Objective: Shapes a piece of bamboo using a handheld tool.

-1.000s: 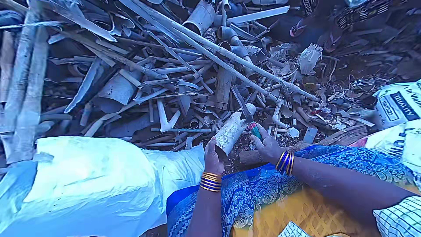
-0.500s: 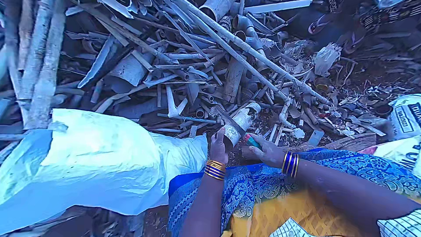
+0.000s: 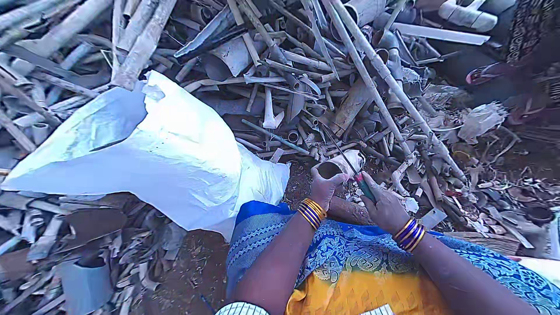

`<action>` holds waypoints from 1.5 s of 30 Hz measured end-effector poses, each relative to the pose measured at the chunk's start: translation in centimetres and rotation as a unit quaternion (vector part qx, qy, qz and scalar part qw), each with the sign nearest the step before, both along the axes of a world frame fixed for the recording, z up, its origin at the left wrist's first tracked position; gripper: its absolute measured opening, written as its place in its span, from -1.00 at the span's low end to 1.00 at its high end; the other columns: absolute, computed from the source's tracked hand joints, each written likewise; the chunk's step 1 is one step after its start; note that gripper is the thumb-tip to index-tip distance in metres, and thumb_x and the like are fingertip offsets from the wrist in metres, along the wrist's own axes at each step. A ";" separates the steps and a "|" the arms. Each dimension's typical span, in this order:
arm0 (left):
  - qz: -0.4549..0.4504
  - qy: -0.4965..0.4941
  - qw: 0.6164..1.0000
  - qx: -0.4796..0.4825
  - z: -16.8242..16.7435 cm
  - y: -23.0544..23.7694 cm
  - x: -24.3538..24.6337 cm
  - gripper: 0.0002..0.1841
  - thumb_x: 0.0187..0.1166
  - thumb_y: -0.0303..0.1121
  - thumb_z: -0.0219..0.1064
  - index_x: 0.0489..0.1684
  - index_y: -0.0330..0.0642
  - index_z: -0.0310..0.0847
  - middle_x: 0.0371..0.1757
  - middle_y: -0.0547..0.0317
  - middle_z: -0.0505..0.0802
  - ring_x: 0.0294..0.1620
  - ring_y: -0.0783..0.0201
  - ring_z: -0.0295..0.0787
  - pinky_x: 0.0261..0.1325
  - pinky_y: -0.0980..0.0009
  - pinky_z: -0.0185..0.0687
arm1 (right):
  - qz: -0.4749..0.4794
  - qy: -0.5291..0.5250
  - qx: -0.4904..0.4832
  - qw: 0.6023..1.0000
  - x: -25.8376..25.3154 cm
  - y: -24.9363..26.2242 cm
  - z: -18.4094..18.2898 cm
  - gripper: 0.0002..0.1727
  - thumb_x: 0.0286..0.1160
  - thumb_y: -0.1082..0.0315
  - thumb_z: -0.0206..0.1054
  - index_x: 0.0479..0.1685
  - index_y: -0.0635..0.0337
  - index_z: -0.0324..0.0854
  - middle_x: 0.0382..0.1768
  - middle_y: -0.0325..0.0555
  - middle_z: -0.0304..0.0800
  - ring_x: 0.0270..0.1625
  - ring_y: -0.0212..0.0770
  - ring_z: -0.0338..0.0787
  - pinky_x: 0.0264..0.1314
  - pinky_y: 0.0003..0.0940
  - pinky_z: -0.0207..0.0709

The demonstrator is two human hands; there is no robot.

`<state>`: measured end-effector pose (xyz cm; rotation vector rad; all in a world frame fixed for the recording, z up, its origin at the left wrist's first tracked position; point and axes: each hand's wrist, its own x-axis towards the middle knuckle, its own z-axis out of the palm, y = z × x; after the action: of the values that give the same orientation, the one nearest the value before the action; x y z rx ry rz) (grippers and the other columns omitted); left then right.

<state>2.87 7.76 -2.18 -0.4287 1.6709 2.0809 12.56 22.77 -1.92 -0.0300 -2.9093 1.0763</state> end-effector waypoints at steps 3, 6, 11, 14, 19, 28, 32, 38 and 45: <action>0.002 0.026 0.999 0.032 0.5 -0.1 0.0 -0.04 0.40 -0.60 0.51 0.77 -0.14 -0.12 0.26 -0.31 0.62 -0.08 0.04 0.82 -0.11 0.21 0.84 | -0.020 0.227 0.078 0.971 0.8 -1.0 0.1 -0.39 0.49 0.42 0.23 0.57 0.52 0.46 -0.15 0.32 0.87 -0.42 0.18 0.88 -0.45 0.01 0.72; -0.003 0.049 0.999 0.022 0.3 -0.3 0.0 -0.02 0.33 -0.60 0.56 0.75 -0.17 -0.10 0.27 -0.29 0.62 -0.01 0.05 0.83 -0.04 0.20 0.86 | -0.019 0.156 0.117 0.981 0.9 -1.0 -0.7 -0.37 0.49 0.44 0.19 0.64 0.43 0.43 -0.20 0.34 0.85 -0.47 0.21 0.86 -0.48 0.04 0.71; -0.003 0.073 0.997 0.009 0.0 -0.5 -0.2 -0.01 0.26 -0.57 0.58 0.72 -0.22 -0.06 0.30 -0.27 0.61 0.07 0.04 0.78 0.01 0.16 0.82 | -0.074 0.067 0.062 0.993 -0.5 0.8 0.3 -0.33 0.61 0.43 0.17 0.76 0.41 0.24 -0.01 0.42 0.84 -0.13 0.36 0.89 -0.06 0.22 0.72; -0.017 0.081 0.996 0.022 0.3 -0.9 -0.2 0.01 0.24 -0.56 0.57 0.74 -0.22 -0.09 0.32 -0.25 0.59 0.10 0.08 0.76 0.03 0.20 0.82 | -0.033 0.238 0.081 0.967 0.3 0.1 -0.3 -0.39 0.50 0.41 0.22 0.56 0.54 0.45 -0.13 0.32 0.87 -0.41 0.15 0.88 -0.44 -0.02 0.73; 0.029 0.082 0.995 0.050 0.4 -0.5 0.2 -0.11 0.33 -0.54 0.48 0.69 -0.27 -0.05 0.24 -0.23 0.62 0.02 0.08 0.78 -0.04 0.19 0.82 | -0.067 -0.064 0.064 0.994 -1.2 0.9 -0.2 -0.28 0.72 0.40 0.10 0.89 0.25 0.02 0.11 0.39 0.83 0.06 0.37 0.86 0.20 0.25 0.64; 0.104 -0.014 0.988 0.115 1.5 -1.0 -0.8 -0.35 0.70 -0.45 0.22 0.73 -0.19 -0.05 0.32 -0.30 0.60 0.12 -0.08 0.76 -0.01 0.11 0.81 | -0.147 -0.247 0.091 0.954 -3.4 4.1 -0.4 -0.22 0.82 0.33 0.02 0.97 0.04 -0.27 0.38 0.35 0.69 0.42 0.30 0.71 0.52 0.18 0.45; 0.105 -0.019 0.985 0.137 2.3 -2.1 -1.7 -0.52 0.81 -0.34 0.06 0.67 -0.17 0.10 0.25 -0.23 0.65 0.03 -0.05 0.79 -0.08 0.14 0.81 | -0.348 -0.083 -0.123 0.926 -3.8 7.6 -1.0 -0.37 0.77 0.35 0.16 0.80 0.26 0.14 0.19 0.34 0.72 0.02 0.10 0.80 0.15 0.03 0.61; 0.037 -0.016 0.990 0.137 3.5 -4.0 -2.3 -0.58 0.87 -0.06 -0.27 0.22 -0.12 0.41 -0.13 -0.01 0.84 -0.35 0.13 0.87 -0.42 0.29 0.81 | -0.447 0.049 -0.391 0.803 -4.1 10.4 -0.9 -0.56 0.69 0.23 0.35 0.31 0.34 0.36 -0.50 -0.20 0.41 -0.69 -0.44 0.32 -0.61 -0.50 0.30; 0.008 -0.018 0.997 0.079 3.4 -4.4 -2.6 -0.42 0.83 0.14 -0.36 0.22 -0.10 0.44 -0.25 -0.04 0.88 -0.46 0.09 0.87 -0.48 0.25 0.80 | -0.400 0.090 -0.439 0.800 -4.0 10.4 -0.6 -0.49 0.48 0.54 0.43 0.38 0.33 0.34 -0.37 -0.11 0.54 -0.67 -0.42 0.42 -0.65 -0.53 0.36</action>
<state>0.32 3.40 1.24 -0.4257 1.4728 2.1841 8.55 33.13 -2.56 -0.9893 -1.6244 1.8721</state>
